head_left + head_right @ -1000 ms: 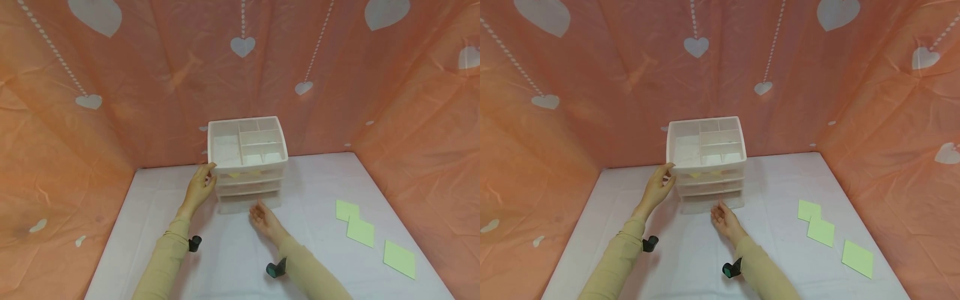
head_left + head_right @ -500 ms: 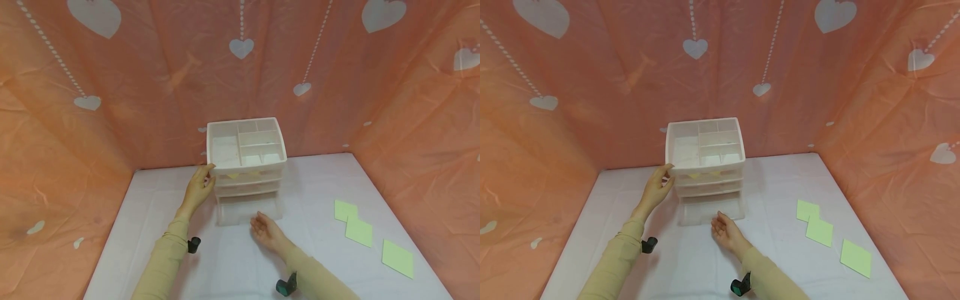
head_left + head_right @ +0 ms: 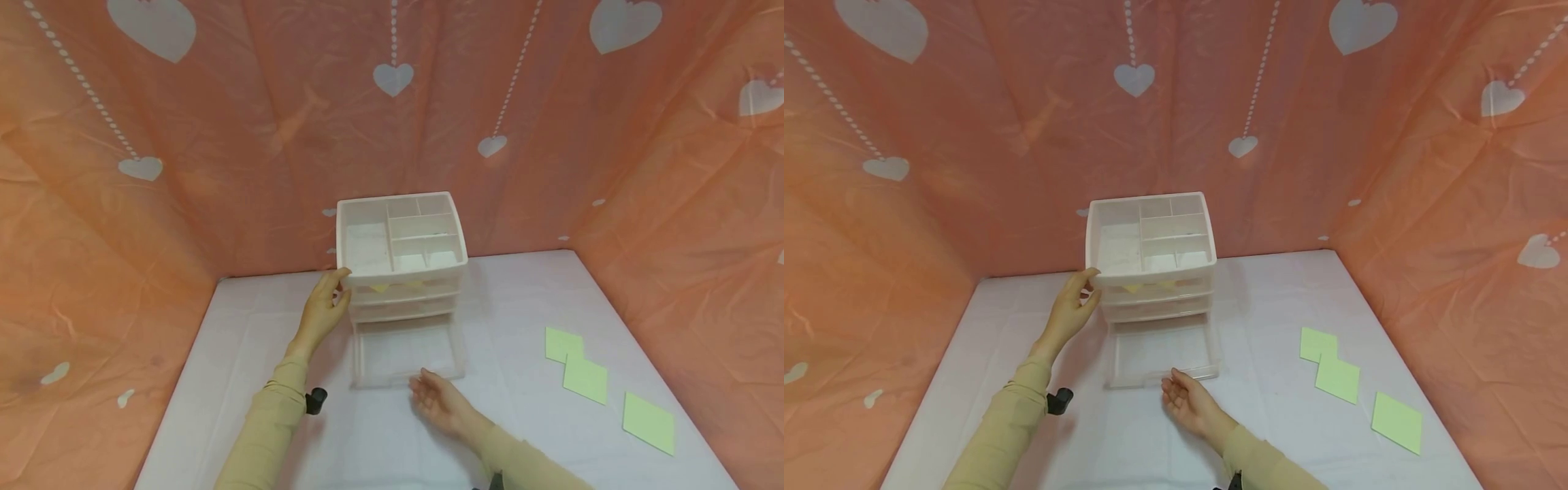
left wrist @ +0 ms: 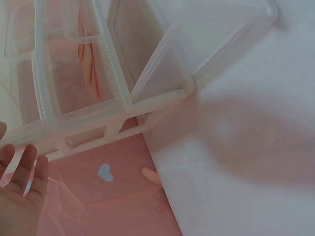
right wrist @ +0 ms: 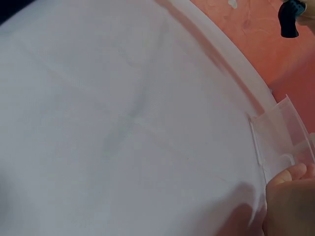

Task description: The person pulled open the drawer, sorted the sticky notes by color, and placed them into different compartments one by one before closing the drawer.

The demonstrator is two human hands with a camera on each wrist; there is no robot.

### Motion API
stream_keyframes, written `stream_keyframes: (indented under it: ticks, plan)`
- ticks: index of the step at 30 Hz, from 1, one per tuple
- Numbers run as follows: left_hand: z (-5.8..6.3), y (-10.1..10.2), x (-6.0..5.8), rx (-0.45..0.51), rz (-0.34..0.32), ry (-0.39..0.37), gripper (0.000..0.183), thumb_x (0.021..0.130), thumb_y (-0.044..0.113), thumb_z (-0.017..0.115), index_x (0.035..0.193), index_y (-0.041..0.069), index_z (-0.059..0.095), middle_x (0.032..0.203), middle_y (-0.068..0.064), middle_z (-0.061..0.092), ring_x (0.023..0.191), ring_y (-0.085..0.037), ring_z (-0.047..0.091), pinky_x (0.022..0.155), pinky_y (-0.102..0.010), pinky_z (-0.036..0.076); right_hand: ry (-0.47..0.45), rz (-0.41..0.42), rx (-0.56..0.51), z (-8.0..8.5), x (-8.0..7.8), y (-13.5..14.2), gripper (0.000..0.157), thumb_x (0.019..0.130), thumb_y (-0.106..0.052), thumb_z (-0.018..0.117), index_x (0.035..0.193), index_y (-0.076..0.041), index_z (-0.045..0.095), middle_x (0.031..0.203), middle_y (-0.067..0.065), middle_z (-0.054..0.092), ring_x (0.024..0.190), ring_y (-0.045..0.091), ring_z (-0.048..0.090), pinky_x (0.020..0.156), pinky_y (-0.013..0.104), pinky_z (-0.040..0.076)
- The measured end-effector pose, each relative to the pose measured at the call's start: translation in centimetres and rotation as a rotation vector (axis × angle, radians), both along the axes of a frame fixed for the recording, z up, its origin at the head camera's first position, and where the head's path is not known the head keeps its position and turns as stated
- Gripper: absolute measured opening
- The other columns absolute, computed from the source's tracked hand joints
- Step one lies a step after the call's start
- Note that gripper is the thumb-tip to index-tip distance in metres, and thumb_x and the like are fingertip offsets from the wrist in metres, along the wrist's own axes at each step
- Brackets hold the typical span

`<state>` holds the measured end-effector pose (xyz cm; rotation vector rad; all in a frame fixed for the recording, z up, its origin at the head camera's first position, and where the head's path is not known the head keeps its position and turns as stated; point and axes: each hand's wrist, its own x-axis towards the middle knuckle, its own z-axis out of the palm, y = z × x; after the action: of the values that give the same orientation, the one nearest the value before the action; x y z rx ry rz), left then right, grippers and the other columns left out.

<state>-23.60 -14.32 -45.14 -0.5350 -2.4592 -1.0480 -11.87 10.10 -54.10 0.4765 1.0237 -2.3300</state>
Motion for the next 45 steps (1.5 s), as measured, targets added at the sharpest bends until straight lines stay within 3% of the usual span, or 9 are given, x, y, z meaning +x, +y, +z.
stream_keyframes:
  ticks: [9, 16, 20, 26, 33, 42, 45]
  plan:
    - [0.3, 0.0, 0.0, 0.004, -0.01, 0.011, 0.037, 0.087, 0.006, 0.058, 0.123, 0.012, 0.051, 0.092, -0.013, 0.053, 0.086, -0.03, 0.056, 0.078, -0.041, 0.051, 0.018, 0.027, -0.01, -0.1, 0.1, 0.4, 0.015, 0.097, -0.022, 0.047, 0.104, -0.009, 0.047, 0.093, -0.002, 0.061, 0.088, 0.005, 0.059, 0.086, 0.018, 0.049]
    - [0.7, 0.0, 0.0, 0.012, -0.009, 0.004, 0.037, 0.088, 0.006, 0.057, 0.123, 0.013, 0.05, 0.093, -0.014, 0.054, 0.088, -0.035, 0.056, 0.079, -0.043, 0.051, 0.008, 0.098, -0.02, 0.3, 0.1, 0.8, 0.018, 0.096, -0.026, 0.048, 0.102, -0.009, 0.049, 0.091, -0.003, 0.061, 0.086, 0.005, 0.059, 0.087, 0.02, 0.05]
    - [0.8, 0.0, -0.1, 0.011, -0.01, 0.013, 0.036, 0.088, 0.007, 0.058, 0.123, 0.013, 0.051, 0.092, -0.014, 0.054, 0.087, -0.037, 0.057, 0.078, -0.043, 0.051, 0.045, 0.165, -0.041, 1.4, -0.1, 1.4, 0.021, 0.097, -0.029, 0.045, 0.104, -0.01, 0.05, 0.096, -0.003, 0.061, 0.09, 0.007, 0.057, 0.088, 0.021, 0.048]
    - [0.8, 0.0, -0.1, 0.014, -0.011, 0.032, 0.035, 0.087, 0.007, 0.057, 0.121, 0.012, 0.051, 0.092, -0.014, 0.054, 0.087, -0.033, 0.056, 0.076, -0.042, 0.051, 0.184, 0.226, -0.145, 4.0, -1.7, 4.3, 0.027, 0.101, -0.033, 0.034, 0.11, -0.014, 0.049, 0.105, -0.004, 0.058, 0.096, 0.007, 0.054, 0.092, 0.022, 0.046]
    - [0.7, 0.0, -0.1, 0.012, -0.012, 0.035, 0.036, 0.086, 0.005, 0.059, 0.121, 0.011, 0.052, 0.092, -0.015, 0.054, 0.086, -0.031, 0.056, 0.077, -0.042, 0.052, 0.285, 0.073, -0.266, 7.1, -4.2, 10.1, 0.03, 0.102, -0.031, 0.031, 0.109, -0.014, 0.055, 0.105, -0.003, 0.058, 0.096, 0.009, 0.053, 0.089, 0.022, 0.046]
    - [0.6, 0.0, -0.2, 0.005, -0.018, 0.033, 0.037, 0.087, 0.005, 0.058, 0.122, 0.012, 0.051, 0.092, -0.013, 0.054, 0.086, -0.032, 0.056, 0.076, -0.041, 0.051, 0.269, -0.167, -0.358, 8.8, -5.7, 18.5, 0.022, 0.1, -0.02, 0.036, 0.102, -0.009, 0.056, 0.1, 0.003, 0.057, 0.093, 0.014, 0.053, 0.086, 0.025, 0.048]
    - [0.7, 0.1, -0.2, 0.008, -0.018, 0.027, 0.037, 0.086, 0.005, 0.058, 0.122, 0.012, 0.051, 0.091, -0.013, 0.053, 0.086, -0.033, 0.056, 0.077, -0.042, 0.051, 0.215, -0.249, -0.347, 8.9, -5.7, 21.0, 0.02, 0.1, -0.018, 0.038, 0.101, -0.009, 0.056, 0.099, 0.004, 0.057, 0.093, 0.014, 0.051, 0.086, 0.025, 0.047]
